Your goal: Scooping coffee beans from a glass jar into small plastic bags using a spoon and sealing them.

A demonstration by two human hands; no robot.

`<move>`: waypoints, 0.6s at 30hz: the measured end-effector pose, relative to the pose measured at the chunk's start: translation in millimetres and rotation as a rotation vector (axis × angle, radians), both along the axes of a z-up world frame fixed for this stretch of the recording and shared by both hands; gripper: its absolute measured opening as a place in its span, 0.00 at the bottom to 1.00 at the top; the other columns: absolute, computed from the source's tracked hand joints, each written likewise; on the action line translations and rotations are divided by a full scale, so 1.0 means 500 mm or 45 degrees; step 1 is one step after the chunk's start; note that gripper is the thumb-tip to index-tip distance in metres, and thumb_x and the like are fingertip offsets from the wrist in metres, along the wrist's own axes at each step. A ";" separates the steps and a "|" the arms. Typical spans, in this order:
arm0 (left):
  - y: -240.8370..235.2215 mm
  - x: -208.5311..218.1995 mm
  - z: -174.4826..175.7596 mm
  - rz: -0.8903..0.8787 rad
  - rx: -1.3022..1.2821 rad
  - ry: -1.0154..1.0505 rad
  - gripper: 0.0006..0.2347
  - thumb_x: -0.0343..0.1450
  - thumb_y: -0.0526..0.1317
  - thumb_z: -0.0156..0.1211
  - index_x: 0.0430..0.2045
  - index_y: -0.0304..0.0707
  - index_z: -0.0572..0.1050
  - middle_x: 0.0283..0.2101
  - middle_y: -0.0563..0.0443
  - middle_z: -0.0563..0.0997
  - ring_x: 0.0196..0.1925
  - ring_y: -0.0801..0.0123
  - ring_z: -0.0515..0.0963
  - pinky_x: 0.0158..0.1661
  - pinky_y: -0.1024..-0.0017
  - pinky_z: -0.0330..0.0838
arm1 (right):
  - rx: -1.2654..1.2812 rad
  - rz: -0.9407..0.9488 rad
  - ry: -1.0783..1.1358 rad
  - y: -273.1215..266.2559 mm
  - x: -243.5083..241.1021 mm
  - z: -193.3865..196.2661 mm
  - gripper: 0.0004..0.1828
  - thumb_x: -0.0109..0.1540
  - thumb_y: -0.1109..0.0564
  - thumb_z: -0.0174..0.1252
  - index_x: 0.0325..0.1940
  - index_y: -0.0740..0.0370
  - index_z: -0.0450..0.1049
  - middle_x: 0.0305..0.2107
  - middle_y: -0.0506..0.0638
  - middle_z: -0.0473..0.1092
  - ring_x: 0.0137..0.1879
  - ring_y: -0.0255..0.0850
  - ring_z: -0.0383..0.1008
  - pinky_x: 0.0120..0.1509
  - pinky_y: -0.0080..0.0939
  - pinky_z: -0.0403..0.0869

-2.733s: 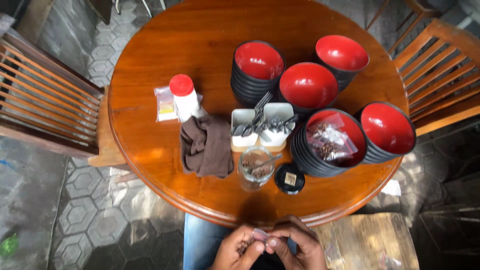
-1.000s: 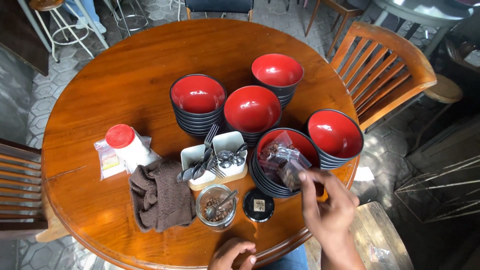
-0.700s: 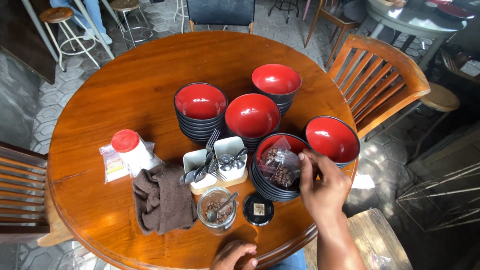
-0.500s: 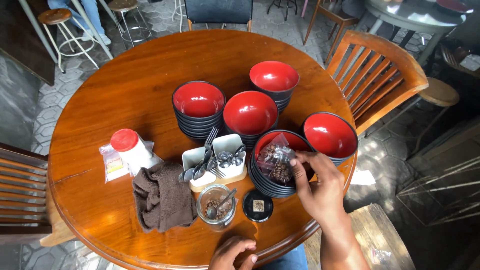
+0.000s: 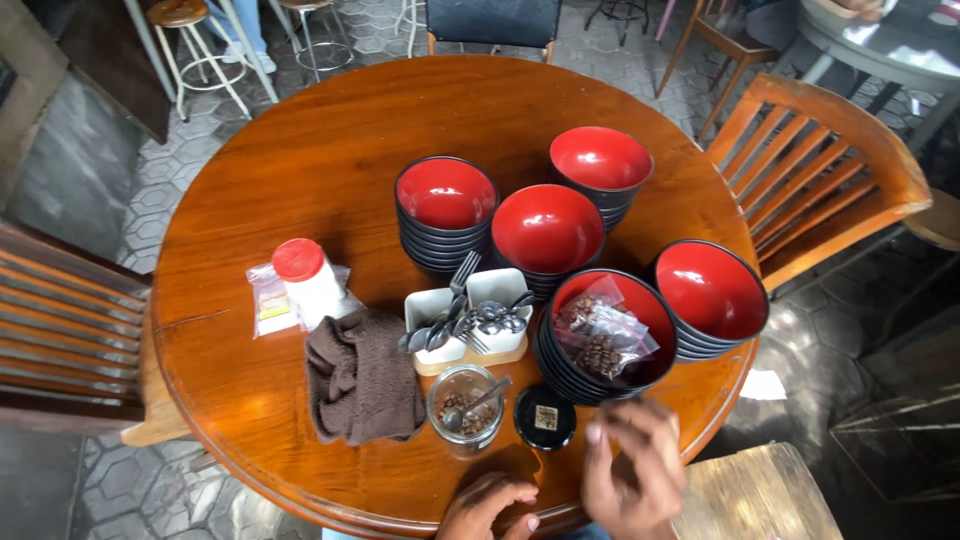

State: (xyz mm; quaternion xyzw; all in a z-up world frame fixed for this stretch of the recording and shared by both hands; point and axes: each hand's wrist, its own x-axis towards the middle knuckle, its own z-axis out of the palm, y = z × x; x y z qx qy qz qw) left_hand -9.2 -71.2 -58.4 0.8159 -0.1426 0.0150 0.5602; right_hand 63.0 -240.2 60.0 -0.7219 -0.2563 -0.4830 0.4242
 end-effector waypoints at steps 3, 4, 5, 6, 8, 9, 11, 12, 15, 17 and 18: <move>0.001 -0.004 -0.003 0.018 -0.049 -0.049 0.13 0.73 0.49 0.60 0.41 0.41 0.79 0.44 0.50 0.84 0.45 0.64 0.83 0.45 0.67 0.79 | 0.165 -0.001 0.171 0.034 -0.047 -0.077 0.04 0.61 0.59 0.60 0.34 0.62 0.78 0.34 0.52 0.74 0.41 0.46 0.73 0.50 0.43 0.74; 0.002 -0.010 0.015 0.035 -0.047 -0.054 0.13 0.73 0.49 0.60 0.41 0.41 0.79 0.44 0.50 0.84 0.45 0.64 0.83 0.45 0.67 0.79 | 0.166 0.017 0.167 0.046 -0.056 -0.072 0.04 0.61 0.59 0.60 0.34 0.62 0.78 0.34 0.52 0.74 0.41 0.46 0.73 0.50 0.43 0.74; 0.004 -0.019 0.033 0.048 -0.097 -0.027 0.13 0.74 0.50 0.58 0.41 0.42 0.80 0.43 0.50 0.84 0.46 0.64 0.83 0.46 0.67 0.78 | 0.153 0.038 0.257 0.061 -0.066 -0.069 0.05 0.61 0.59 0.60 0.35 0.63 0.78 0.34 0.53 0.74 0.40 0.45 0.73 0.49 0.41 0.74; 0.007 -0.029 0.050 0.060 -0.147 0.000 0.14 0.76 0.52 0.55 0.40 0.43 0.81 0.43 0.49 0.84 0.47 0.64 0.83 0.47 0.67 0.78 | 0.139 0.059 0.346 0.076 -0.076 -0.066 0.05 0.61 0.59 0.60 0.36 0.63 0.78 0.34 0.54 0.75 0.39 0.44 0.74 0.47 0.39 0.74; 0.002 -0.049 0.068 0.237 -0.243 -0.042 0.11 0.74 0.48 0.60 0.33 0.41 0.83 0.35 0.49 0.84 0.39 0.67 0.84 0.41 0.70 0.78 | 0.143 0.094 0.356 0.089 -0.068 -0.098 0.05 0.61 0.58 0.60 0.36 0.63 0.79 0.33 0.53 0.75 0.38 0.43 0.74 0.46 0.38 0.73; -0.004 -0.057 0.076 0.386 -0.347 -0.081 0.10 0.73 0.45 0.65 0.26 0.39 0.84 0.28 0.50 0.84 0.31 0.69 0.85 0.36 0.73 0.78 | 0.143 0.100 0.371 0.093 -0.063 -0.114 0.05 0.61 0.58 0.61 0.35 0.62 0.79 0.32 0.53 0.76 0.37 0.42 0.74 0.45 0.37 0.73; 0.046 -0.070 0.026 0.334 -0.384 0.068 0.07 0.72 0.43 0.66 0.32 0.40 0.85 0.34 0.50 0.85 0.38 0.71 0.86 0.42 0.76 0.78 | 0.109 0.073 0.441 0.090 -0.069 -0.124 0.05 0.61 0.58 0.61 0.35 0.61 0.80 0.33 0.51 0.76 0.37 0.41 0.74 0.45 0.36 0.74; 0.070 -0.076 0.000 0.264 -0.422 0.227 0.07 0.71 0.40 0.67 0.38 0.41 0.86 0.40 0.51 0.86 0.44 0.72 0.87 0.48 0.79 0.77 | 0.075 0.028 0.518 0.087 -0.072 -0.130 0.04 0.61 0.58 0.61 0.35 0.59 0.80 0.34 0.50 0.76 0.38 0.39 0.75 0.45 0.34 0.75; 0.099 -0.095 -0.047 0.747 -0.618 0.475 0.09 0.66 0.40 0.71 0.35 0.39 0.89 0.33 0.51 0.95 0.37 0.74 0.92 0.45 0.78 0.83 | 0.075 0.012 0.638 0.091 -0.073 -0.135 0.06 0.61 0.57 0.60 0.33 0.58 0.82 0.33 0.48 0.77 0.40 0.40 0.77 0.47 0.38 0.76; 0.128 -0.078 -0.081 0.965 -0.593 0.095 0.06 0.67 0.40 0.68 0.32 0.40 0.87 0.29 0.52 0.93 0.31 0.76 0.89 0.39 0.81 0.80 | 0.029 0.013 0.604 0.084 -0.063 -0.167 0.05 0.61 0.57 0.60 0.34 0.56 0.81 0.33 0.47 0.77 0.39 0.40 0.77 0.49 0.40 0.75; 0.144 -0.071 -0.098 1.159 -0.547 -0.290 0.05 0.68 0.40 0.65 0.28 0.40 0.85 0.24 0.52 0.91 0.26 0.78 0.87 0.34 0.83 0.78 | -0.012 0.004 0.570 0.083 -0.058 -0.184 0.04 0.61 0.58 0.59 0.34 0.54 0.80 0.33 0.45 0.77 0.39 0.40 0.76 0.52 0.42 0.75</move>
